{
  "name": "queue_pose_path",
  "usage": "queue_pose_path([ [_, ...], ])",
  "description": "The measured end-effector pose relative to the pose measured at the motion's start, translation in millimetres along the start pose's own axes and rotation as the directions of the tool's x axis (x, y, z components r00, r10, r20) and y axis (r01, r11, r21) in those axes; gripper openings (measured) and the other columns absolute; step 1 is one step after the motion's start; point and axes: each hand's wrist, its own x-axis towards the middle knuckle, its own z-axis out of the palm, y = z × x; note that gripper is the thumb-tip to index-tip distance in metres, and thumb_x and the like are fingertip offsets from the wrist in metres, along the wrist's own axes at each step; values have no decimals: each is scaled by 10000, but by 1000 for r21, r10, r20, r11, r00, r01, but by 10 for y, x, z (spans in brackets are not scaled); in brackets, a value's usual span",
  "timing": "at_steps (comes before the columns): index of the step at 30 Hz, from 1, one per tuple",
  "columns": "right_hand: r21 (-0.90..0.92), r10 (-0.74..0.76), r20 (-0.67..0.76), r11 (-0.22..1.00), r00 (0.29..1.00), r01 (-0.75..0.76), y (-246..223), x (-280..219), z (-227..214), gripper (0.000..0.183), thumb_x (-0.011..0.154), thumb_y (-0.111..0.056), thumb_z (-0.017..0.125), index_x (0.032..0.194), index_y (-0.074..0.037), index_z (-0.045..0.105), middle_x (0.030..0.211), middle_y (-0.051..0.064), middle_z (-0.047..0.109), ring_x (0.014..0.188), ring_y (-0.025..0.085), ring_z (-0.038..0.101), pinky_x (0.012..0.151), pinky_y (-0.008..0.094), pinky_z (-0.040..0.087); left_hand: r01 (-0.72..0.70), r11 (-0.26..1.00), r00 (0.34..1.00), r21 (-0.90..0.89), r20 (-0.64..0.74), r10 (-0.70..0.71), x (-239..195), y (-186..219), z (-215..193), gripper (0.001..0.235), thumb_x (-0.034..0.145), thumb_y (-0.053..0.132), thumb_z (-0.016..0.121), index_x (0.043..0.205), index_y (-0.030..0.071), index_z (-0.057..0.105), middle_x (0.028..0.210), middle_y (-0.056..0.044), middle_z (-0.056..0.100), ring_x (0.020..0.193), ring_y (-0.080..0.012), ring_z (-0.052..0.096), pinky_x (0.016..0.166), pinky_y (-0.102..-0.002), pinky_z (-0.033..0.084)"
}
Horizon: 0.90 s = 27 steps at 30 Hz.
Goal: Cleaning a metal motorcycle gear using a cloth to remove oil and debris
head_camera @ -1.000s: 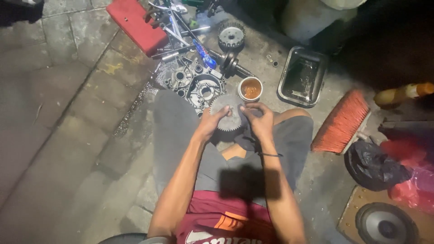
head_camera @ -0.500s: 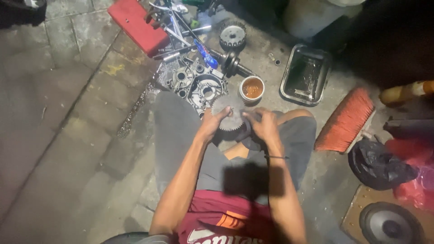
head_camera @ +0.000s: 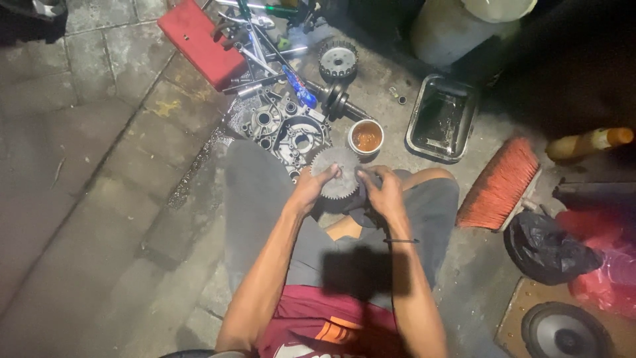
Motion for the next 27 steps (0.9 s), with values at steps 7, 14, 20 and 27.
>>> queue_pose_path([
  [7,26,-5,-143,1000,990,9,108,-13,171,271,1004,-284,717,958,-18,740,923,207,717,994,424,693,912,502,520,29,998,997,-61,79,-24,15,31,-93,261,877,224,816,1021,18,746,989,-156,733,999,-244,673,930,-446,555],
  [14,43,11,-149,999,989,-5,-7,-136,294,284,998,-294,712,977,-11,722,917,233,719,994,441,694,891,520,515,36,955,998,-294,61,-18,35,-22,-70,532,921,225,784,1364,17,575,1268,-163,676,1204,-269,634,1021,-465,529],
  [20,-95,-12,-216,995,976,-9,-129,-109,220,311,995,-321,730,944,-14,731,875,217,728,926,419,719,840,494,550,40,945,998,-325,53,-25,-16,-13,-50,449,999,283,681,1365,51,562,1247,-159,671,1159,-290,658,937,-492,587],
  [27,-125,-82,-297,991,951,47,45,100,255,354,917,-336,819,992,-10,701,923,221,713,956,434,707,865,507,543,15,958,999,-286,54,0,-17,-40,-65,461,984,284,701,1363,57,570,1229,-176,691,1145,-321,672,914,-502,596],
])
